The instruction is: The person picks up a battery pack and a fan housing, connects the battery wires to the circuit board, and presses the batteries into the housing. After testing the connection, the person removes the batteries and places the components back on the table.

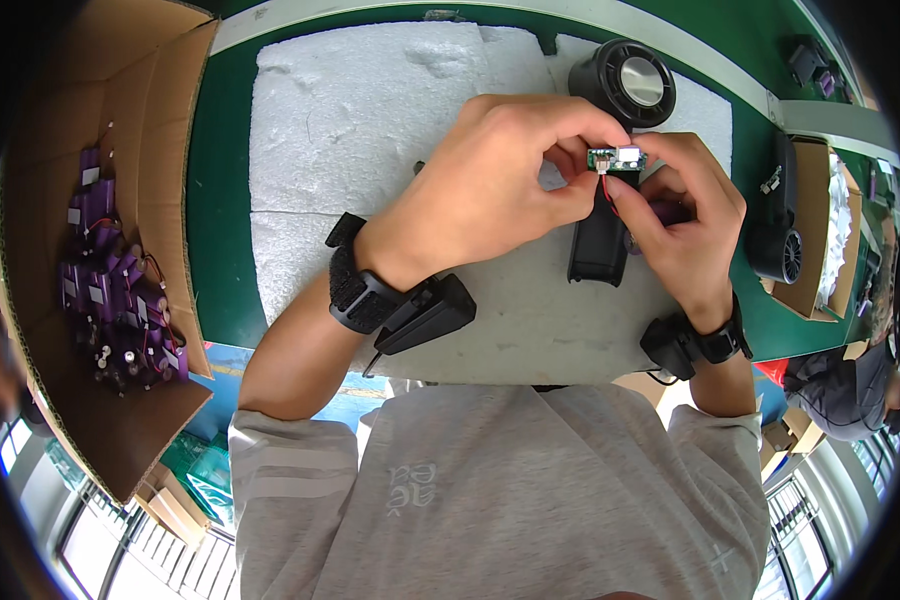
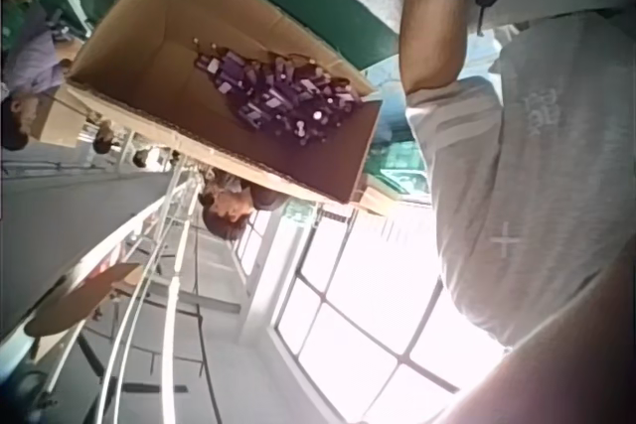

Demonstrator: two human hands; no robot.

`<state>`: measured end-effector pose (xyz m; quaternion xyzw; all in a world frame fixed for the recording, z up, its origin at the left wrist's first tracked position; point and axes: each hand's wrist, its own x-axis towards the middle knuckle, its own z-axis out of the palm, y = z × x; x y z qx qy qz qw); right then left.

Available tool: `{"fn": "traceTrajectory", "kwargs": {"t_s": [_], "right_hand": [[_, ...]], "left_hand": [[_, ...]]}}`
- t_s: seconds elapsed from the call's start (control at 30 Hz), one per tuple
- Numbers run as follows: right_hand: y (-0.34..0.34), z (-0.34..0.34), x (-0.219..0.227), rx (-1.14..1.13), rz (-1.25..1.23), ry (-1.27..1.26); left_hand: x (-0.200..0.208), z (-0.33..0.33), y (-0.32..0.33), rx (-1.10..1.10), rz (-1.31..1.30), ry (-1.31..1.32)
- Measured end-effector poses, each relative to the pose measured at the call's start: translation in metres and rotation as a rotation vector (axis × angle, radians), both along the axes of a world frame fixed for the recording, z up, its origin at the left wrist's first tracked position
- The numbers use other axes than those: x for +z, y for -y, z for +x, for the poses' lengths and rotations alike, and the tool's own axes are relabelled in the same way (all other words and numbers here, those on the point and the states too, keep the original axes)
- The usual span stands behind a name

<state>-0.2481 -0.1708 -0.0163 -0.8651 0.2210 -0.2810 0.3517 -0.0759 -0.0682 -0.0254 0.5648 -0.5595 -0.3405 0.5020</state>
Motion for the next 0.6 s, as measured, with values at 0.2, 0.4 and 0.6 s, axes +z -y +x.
{"fn": "traceTrajectory", "kwargs": {"t_s": [0.2, 0.4, 0.6], "right_hand": [[0.0006, -0.0024, -0.0004, 0.001, -0.016, -0.065], [0.0006, -0.0019, 0.0014, -0.029, 0.001, -0.078], [0.0031, -0.0036, -0.0014, 0.025, -0.084, -0.043]], "left_hand": [[-0.0076, 0.0012, 0.0008, 0.081, -0.063, -0.092], [-0.0077, 0.0031, 0.0004, 0.056, -0.103, 0.066], [-0.0093, 0.0023, 0.0013, 0.053, -0.185, 0.149]]}}
